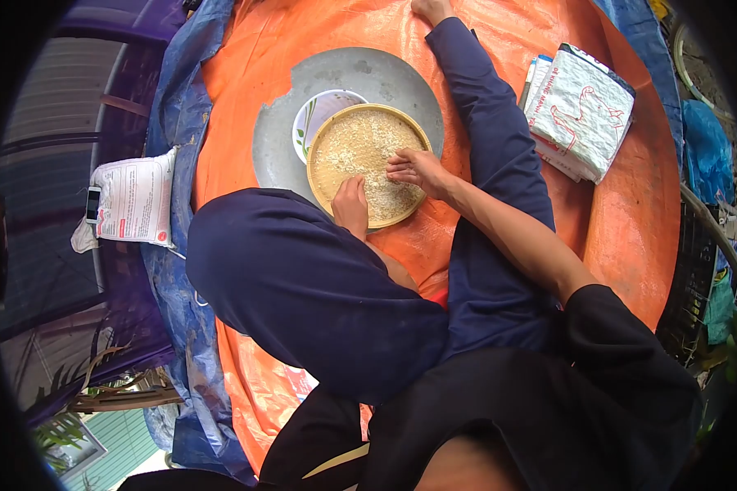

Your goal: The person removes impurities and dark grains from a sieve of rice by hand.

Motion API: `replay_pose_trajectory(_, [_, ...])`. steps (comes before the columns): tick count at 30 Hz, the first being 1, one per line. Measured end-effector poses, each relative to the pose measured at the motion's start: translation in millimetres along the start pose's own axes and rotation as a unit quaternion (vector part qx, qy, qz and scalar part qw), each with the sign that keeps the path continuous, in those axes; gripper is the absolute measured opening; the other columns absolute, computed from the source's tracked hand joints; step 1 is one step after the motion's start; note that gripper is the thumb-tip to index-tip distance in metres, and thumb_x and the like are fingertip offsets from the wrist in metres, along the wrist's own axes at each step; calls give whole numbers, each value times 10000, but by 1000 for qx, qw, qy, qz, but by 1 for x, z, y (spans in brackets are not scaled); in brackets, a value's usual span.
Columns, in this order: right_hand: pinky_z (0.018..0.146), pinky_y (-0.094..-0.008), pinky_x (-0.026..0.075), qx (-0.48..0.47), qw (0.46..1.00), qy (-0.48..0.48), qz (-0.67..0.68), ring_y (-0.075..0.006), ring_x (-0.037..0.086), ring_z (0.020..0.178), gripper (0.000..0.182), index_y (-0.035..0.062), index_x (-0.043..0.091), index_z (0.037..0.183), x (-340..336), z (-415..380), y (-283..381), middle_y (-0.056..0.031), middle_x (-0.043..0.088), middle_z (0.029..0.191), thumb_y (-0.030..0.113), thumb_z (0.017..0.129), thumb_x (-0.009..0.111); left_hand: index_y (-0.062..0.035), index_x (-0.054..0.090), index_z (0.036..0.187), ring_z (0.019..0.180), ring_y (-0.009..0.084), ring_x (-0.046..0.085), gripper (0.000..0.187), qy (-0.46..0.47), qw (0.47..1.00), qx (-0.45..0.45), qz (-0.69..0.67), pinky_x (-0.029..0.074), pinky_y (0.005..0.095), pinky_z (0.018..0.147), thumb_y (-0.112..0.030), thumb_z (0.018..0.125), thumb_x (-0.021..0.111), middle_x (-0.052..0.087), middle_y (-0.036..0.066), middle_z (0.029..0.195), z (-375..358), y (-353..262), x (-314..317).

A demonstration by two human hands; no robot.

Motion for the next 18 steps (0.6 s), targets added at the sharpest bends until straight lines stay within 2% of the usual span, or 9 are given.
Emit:
replay_pose_trajectory(6, [851, -289, 571, 11, 1000, -6, 2, -248, 669, 936, 355, -99, 553, 1091, -1, 0, -1, -180, 626, 1034, 223, 987, 446, 5, 657, 963, 755, 280, 675, 116, 5, 999, -16, -30, 524, 360, 676, -57, 901, 580, 668, 156, 867, 3, 0, 1])
replay_pose_trajectory(9, [822, -281, 581, 7, 1000, -7, 18, -244, 675, 912, 332, -99, 555, 1092, -5, 0, -2, -184, 629, 1026, 199, 972, 473, 9, 656, 966, 746, 269, 682, 118, 44, 995, -22, -82, 528, 350, 672, -51, 904, 575, 674, 160, 864, 13, 4, 2])
replay_pose_trajectory(11, [827, -284, 581, -3, 1000, 2, 27, -244, 674, 913, 327, -101, 553, 1088, -6, 3, -2, -183, 623, 1026, 194, 972, 471, 11, 655, 969, 740, 262, 687, 120, 102, 986, -16, -133, 530, 343, 670, -48, 905, 572, 678, 163, 863, 30, 6, -1])
replay_pose_trajectory(14, [843, -290, 575, 10, 999, 5, 32, -245, 665, 934, 337, -104, 547, 1091, 1, 0, -1, -189, 609, 1048, 198, 967, 466, 30, 654, 1005, 729, 171, 698, 148, 226, 948, -41, -218, 551, 278, 683, -56, 926, 564, 702, 139, 848, 66, 12, -20])
replay_pose_trajectory(18, [892, -307, 548, -4, 998, 53, 26, -248, 644, 991, 372, -114, 527, 1125, 13, 1, -2, -208, 604, 1072, 210, 968, 431, 51, 627, 1077, 810, 161, 683, 235, 397, 833, -164, -349, 548, 260, 751, -142, 953, 577, 692, 107, 930, 98, 11, -44])
Point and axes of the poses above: each hand's wrist, its own z-axis towards the middle knuckle, its own x-axis out of the palm, y = z × x, the point moved 10 cm from there along z, towards the middle knuckle
